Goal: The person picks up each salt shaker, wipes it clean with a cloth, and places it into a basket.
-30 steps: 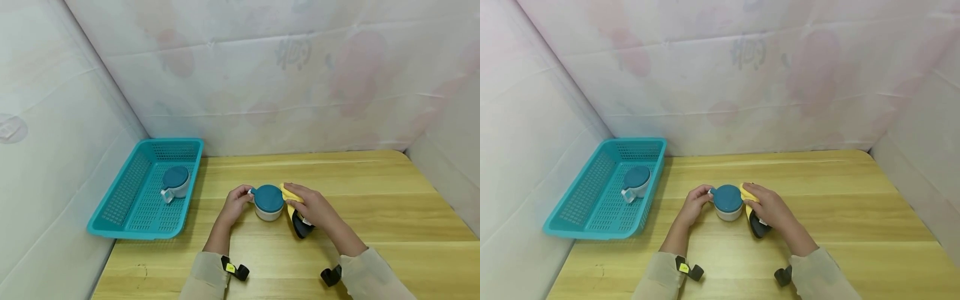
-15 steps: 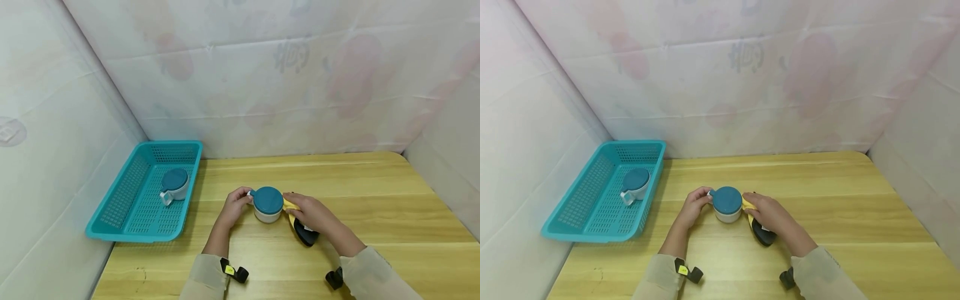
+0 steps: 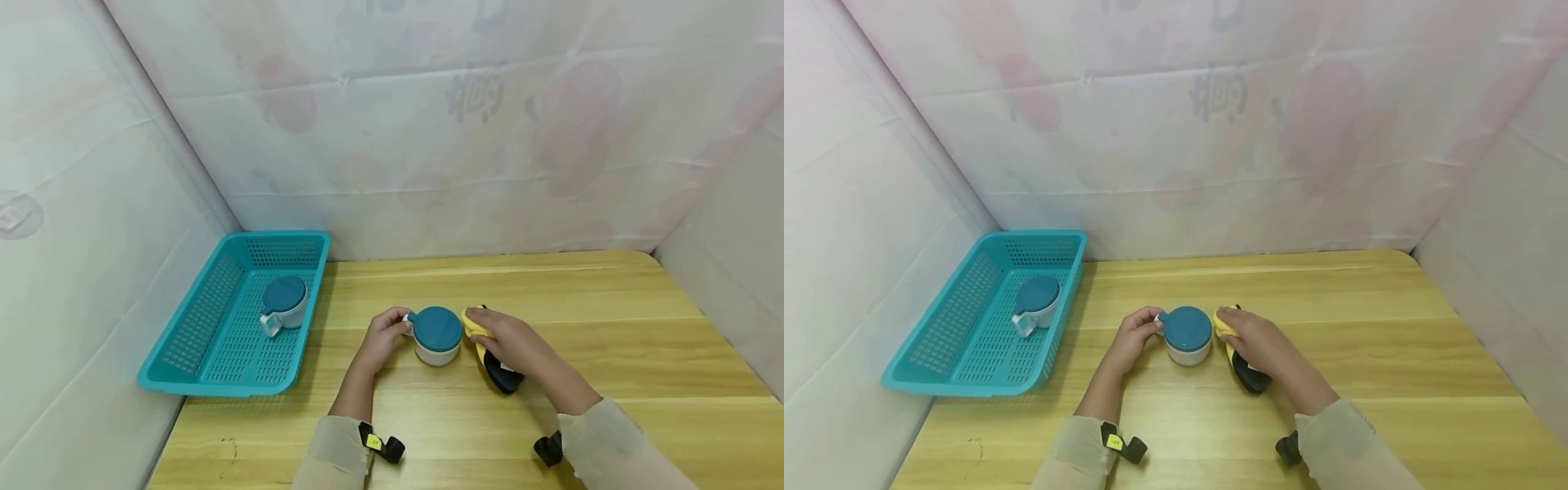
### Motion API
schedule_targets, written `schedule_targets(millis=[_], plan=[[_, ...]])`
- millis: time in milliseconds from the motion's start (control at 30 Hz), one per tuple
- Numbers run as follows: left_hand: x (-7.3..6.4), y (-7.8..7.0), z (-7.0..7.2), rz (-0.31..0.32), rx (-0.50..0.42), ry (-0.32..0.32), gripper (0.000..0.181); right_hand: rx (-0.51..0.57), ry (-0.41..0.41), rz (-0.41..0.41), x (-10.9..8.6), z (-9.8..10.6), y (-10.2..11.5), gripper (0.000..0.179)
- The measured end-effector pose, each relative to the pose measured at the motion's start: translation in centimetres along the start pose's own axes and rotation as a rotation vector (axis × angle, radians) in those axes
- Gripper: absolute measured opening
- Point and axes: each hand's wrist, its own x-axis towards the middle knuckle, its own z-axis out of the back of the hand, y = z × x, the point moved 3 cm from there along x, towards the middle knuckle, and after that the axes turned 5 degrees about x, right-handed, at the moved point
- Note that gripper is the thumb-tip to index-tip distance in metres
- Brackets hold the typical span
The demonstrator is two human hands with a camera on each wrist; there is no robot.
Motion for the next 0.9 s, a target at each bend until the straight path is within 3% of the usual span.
schedule_targets(millis=[233, 600, 700, 900], plan=[[0.1, 0.0, 0.0, -0.009, -0.006, -0.004, 0.022, 0.025, -0.081, 0.030, 1.6, 2.7, 1.2, 0.052], [0.1, 0.0, -0.2, -0.026, 0.018, 0.019, 0.022, 0.034, 0.042, 0.102, 4.4, 2.2, 4.3, 0.047], [0.1, -0.1, -0.2, -0.027, 0.016, 0.020, 0.022, 0.058, 0.069, 0.058, 4.7, 2.0, 4.0, 0.046], [0.1, 0.0, -0.1, -0.020, 0.018, 0.007, 0.022, 0.226, 0.117, -0.083, 5.0, 1.5, 2.3, 0.046]])
